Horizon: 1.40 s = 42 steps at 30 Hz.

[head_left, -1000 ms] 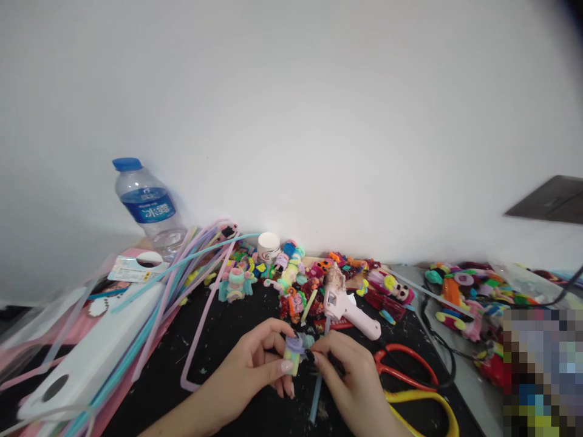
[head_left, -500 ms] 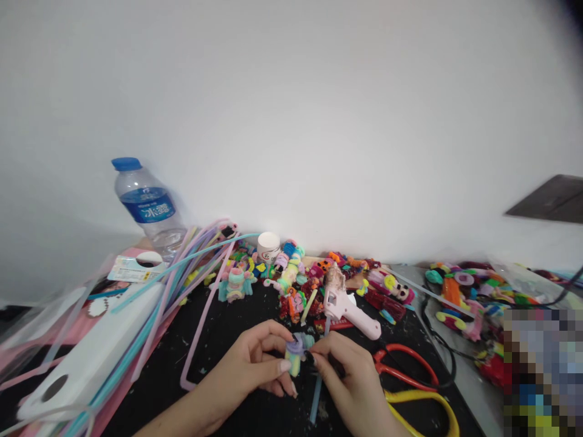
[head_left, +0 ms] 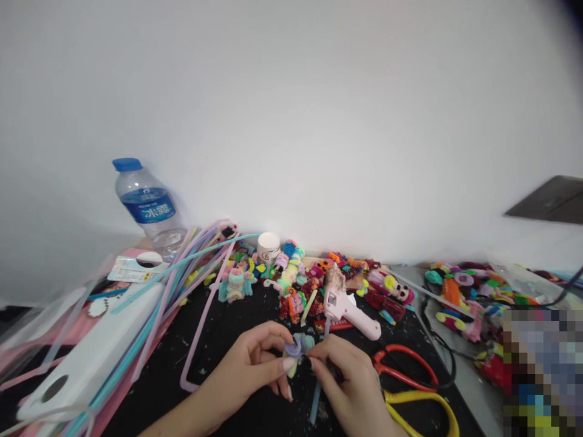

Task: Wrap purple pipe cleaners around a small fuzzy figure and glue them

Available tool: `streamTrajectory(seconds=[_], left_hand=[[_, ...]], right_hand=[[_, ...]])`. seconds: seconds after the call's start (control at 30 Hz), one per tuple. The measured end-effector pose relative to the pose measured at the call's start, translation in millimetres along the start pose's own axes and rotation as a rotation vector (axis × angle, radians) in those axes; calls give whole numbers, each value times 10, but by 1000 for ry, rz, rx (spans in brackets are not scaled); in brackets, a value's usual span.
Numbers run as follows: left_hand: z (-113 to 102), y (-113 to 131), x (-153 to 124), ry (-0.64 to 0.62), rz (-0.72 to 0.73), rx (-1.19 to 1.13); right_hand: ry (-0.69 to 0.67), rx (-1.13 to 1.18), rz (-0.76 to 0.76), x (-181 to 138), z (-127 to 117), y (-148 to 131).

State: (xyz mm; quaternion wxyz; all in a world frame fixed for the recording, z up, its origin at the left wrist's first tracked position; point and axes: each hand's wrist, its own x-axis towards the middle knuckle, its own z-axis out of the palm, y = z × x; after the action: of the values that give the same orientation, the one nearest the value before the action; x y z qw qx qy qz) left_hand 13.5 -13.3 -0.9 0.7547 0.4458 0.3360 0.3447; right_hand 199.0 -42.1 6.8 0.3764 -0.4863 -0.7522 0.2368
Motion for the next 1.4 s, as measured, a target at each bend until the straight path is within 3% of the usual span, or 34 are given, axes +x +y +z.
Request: streamTrajectory(seconds=[0.33,0.6,0.77,0.93,1.03,1.17,1.27,1.4], left_hand=[[-3,-18,1,58,33,122],[16,17,-68,141,91,505],[29,30,-94,148,142,583],[-18,10,-31,121,111,259],[-42,11,3,145,130,130],[-51,36,9,144,117,58],[-52,50,3,140,101,-17],[-49,65,-10,138,76,-75]], right_hand=[[18,-57,-56,7,-2,-41],[2,-142,-346,-32,61,-13],[8,-171,-398,-37,52,-36],[-31,-174,-296,-5,-133,-62],[133,-272,-218,36,-207,48],[303,-575,-7,119,-234,266],[280,-723,132,152,-241,412],[155,-693,193,147,-261,551]])
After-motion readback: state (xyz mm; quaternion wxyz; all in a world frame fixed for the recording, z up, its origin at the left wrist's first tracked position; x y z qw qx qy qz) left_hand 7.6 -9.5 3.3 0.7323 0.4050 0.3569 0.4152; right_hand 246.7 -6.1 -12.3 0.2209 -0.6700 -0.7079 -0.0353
